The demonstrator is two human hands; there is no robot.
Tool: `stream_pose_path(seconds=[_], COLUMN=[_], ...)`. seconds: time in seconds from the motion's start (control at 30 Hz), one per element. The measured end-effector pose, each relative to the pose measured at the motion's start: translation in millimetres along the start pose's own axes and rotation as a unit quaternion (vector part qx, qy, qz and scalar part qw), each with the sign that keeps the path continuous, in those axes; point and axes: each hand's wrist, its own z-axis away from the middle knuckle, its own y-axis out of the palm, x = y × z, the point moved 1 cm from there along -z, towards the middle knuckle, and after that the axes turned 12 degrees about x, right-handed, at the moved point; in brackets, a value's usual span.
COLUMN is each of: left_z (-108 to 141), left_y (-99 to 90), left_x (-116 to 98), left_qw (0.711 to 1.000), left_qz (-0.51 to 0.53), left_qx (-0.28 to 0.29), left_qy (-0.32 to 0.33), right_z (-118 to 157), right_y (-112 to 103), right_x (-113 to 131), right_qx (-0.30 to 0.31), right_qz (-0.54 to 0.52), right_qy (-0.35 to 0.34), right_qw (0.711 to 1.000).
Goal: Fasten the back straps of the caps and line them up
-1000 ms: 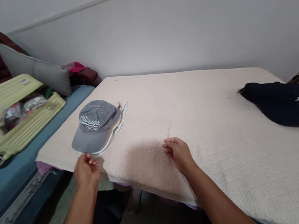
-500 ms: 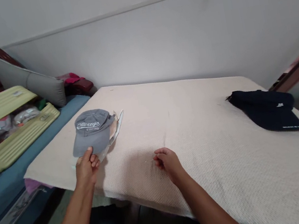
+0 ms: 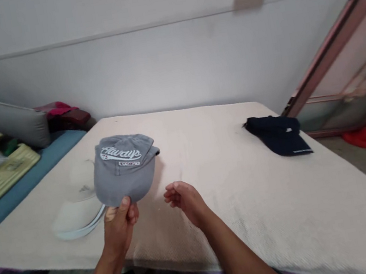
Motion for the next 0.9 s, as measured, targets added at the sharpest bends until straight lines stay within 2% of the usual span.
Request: stream_pose_path(seconds=[0.1,0.2,0.37,0.47,0.53,0.67,0.77,0.9], left_z=[12.0,21.5,38.4,46.3,47.2,36.5,24.5,17.6], left_y=[16.5,29.7,50.4,58.1,58.0,48.3,42.4,41.8], left_x=[16.1,29.0,41.7,49.6,53.9,47.6,28.8,8.2], left_qw=[0.997,0.989,0.950,0.927,0.917,0.924,0.928,0.894], left_qz=[-0.025,-0.059,-0.174,-0.174,-0.156,-0.078,0.058,0.212], left_qx=[0.049,0.097,0.207,0.275,0.299,0.272,0.247,0.230], left_qy=[-0.053,-0.094,-0.158,-0.188,-0.212,-0.256,-0.275,-0.322], right_z=[9.7,19.0,35.6,48.7,57.6,72.7,80.2,84.8], right_y=[-2.9,-10.2,-34.7,-46.9,-51.5,-54.5,-52.2,-42.0], right_x=[23.6,43.2,62.3,71.6,77.6,84.7,82.8,67.9], right_qx=[0.062,0.085,0.019,-0.005,-0.006,0.005,0.019,0.061], right_qz=[-0.065,-0.103,-0.161,-0.165,-0.151,-0.128,-0.113,-0.103], right_qy=[-0.043,-0.094,-0.168,-0.191,-0.208,-0.204,-0.177,-0.098], right_qw=[0.995,0.987,0.972,0.968,0.966,0.970,0.977,0.988])
